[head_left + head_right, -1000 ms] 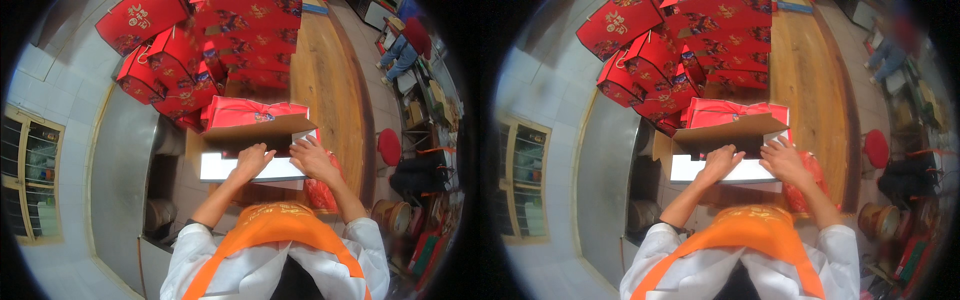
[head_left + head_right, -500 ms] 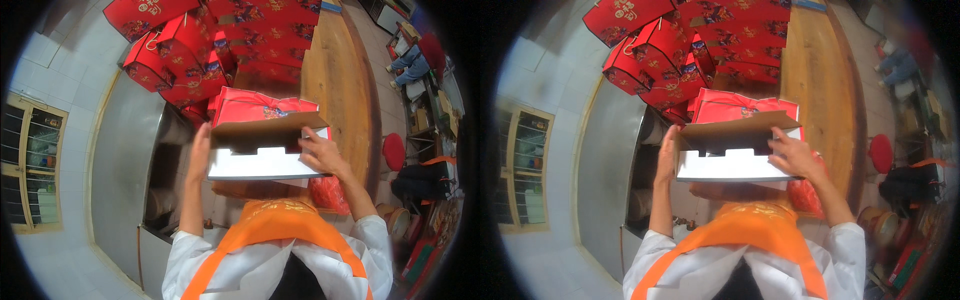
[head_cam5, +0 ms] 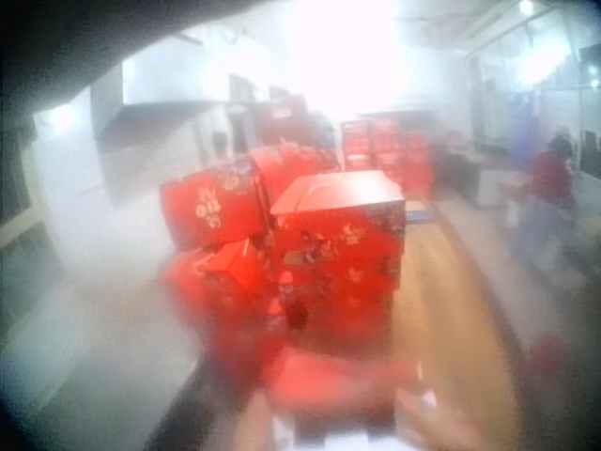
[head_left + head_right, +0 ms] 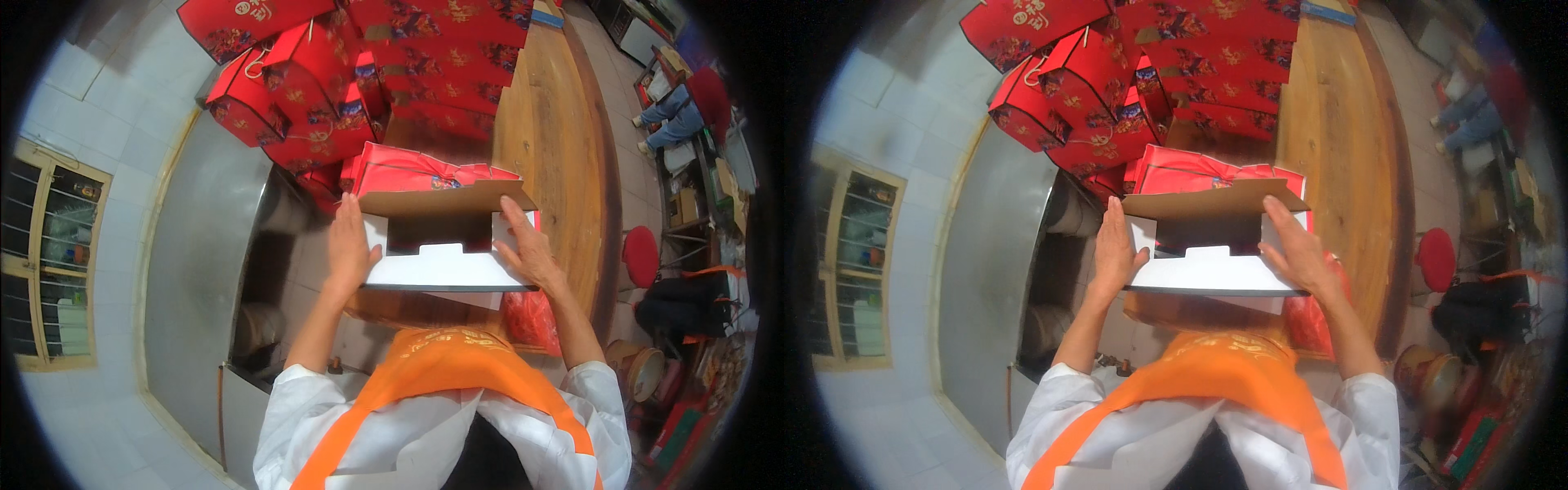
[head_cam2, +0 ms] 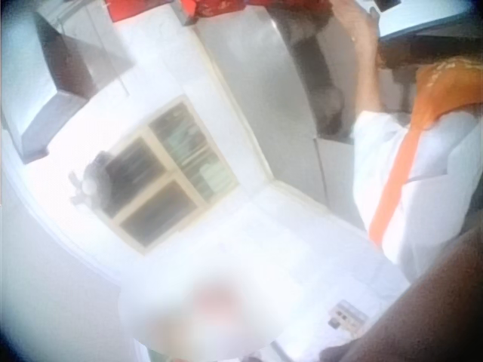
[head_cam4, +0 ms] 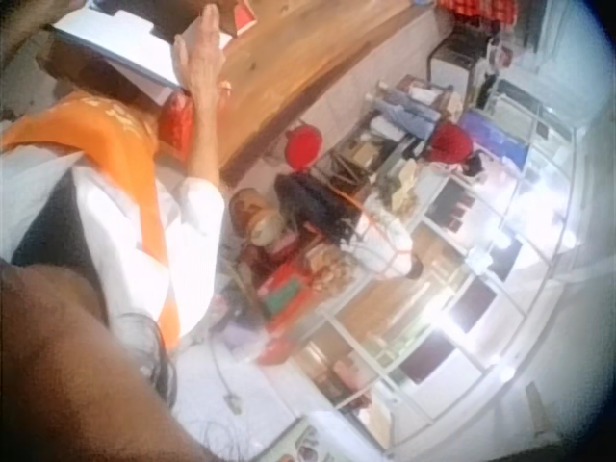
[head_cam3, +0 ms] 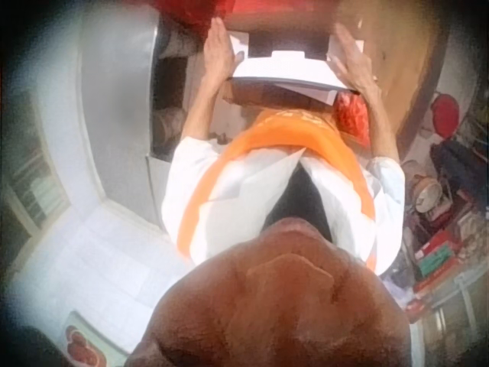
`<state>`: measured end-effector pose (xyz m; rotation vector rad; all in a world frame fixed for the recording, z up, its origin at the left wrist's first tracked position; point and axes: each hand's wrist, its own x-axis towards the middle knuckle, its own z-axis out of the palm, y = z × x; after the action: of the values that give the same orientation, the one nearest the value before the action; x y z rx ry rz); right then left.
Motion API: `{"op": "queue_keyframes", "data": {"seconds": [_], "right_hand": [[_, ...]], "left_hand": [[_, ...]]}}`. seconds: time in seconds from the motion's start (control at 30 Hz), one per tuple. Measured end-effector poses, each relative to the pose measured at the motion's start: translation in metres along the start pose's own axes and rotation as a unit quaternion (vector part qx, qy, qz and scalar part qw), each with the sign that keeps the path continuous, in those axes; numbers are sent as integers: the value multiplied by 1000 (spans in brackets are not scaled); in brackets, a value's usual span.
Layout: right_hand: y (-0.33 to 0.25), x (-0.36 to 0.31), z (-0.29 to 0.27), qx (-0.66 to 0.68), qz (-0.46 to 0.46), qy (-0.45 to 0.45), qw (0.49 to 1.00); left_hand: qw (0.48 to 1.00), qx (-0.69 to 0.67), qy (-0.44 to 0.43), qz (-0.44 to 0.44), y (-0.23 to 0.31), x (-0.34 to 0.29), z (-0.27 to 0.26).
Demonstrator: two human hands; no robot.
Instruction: The person assembles red decorative gift boxes by folding cardboard, inserting white foam inserts, and tying rope handles. The person stacks the completed boxes on a wooden table in a commercial kitchen.
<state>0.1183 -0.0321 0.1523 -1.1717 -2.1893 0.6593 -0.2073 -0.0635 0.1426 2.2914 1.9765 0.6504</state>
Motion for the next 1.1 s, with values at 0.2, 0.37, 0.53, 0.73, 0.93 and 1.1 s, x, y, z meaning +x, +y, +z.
{"op": "queue_keyframes", "data": {"seconds": [0.2,0.37,0.53,0.73,0.93,1.1], "right_hand": [[0,-2,-1,-97,-89,191,973],[43,-18,4,274,37,89,957],[10,-7,-1,56,24,14,998],[-12,9,8,-203,-48,-31,977],[-16,21,14,-286,-24,-66,956],[-9,19,19,-295,-25,-63,953]], "left_hand": [[943,-332,26,-29,-18,1,-3],[907,-417,-34,-56,-19,4,-9],[987,-126,-42,87,-15,6,-3],[992,-19,-110,64,10,10,-16],[981,144,-105,79,16,8,-10],[987,25,-116,107,-3,10,-11]]}}
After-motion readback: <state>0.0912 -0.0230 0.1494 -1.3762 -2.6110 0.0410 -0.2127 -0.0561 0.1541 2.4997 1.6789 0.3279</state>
